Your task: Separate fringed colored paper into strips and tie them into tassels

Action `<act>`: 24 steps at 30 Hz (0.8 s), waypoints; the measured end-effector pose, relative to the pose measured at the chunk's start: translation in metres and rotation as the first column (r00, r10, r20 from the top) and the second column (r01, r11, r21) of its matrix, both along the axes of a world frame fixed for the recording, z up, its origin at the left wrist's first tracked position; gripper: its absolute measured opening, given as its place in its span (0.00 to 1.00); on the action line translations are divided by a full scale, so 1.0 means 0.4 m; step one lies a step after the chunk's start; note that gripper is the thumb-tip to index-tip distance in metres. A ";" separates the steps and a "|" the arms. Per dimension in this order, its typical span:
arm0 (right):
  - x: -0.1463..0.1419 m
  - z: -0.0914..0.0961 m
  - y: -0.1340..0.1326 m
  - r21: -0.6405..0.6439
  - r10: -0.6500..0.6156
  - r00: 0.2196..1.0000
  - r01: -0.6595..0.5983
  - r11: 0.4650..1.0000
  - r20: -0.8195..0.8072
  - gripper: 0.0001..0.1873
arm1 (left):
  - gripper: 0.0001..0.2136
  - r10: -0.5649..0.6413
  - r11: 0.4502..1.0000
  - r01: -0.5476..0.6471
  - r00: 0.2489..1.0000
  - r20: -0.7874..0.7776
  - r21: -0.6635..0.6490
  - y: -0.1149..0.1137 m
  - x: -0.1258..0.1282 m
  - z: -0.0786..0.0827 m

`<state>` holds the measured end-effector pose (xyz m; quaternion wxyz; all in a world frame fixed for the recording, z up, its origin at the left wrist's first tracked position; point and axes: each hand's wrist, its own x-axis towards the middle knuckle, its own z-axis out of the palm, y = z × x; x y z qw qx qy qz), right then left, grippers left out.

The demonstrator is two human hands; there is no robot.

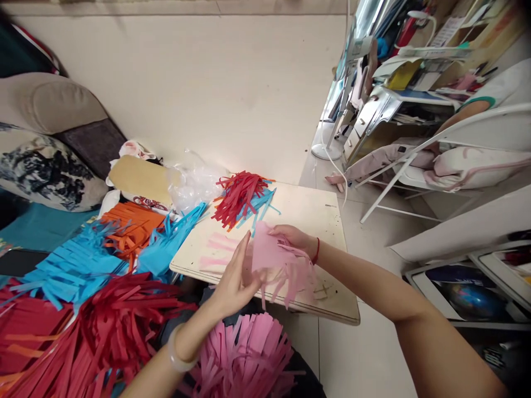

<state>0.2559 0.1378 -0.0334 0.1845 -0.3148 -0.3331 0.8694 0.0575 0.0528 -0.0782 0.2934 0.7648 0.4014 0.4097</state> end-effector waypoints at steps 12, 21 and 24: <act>0.163 0.006 0.027 0.273 0.462 0.818 -0.557 0.784 0.343 0.27 | 0.27 0.305 0.925 -0.015 0.623 -0.720 0.380 0.038 -0.051 -0.030; 0.085 0.019 -0.102 0.700 -0.546 0.608 -0.712 -0.053 0.577 0.36 | 0.25 0.288 0.951 -0.205 0.328 -0.900 0.230 0.003 0.069 0.011; 0.010 -0.070 -0.178 0.648 -0.468 0.662 -0.729 -0.221 0.585 0.35 | 0.26 0.215 0.973 -0.152 0.307 -0.927 0.175 -0.004 0.069 0.039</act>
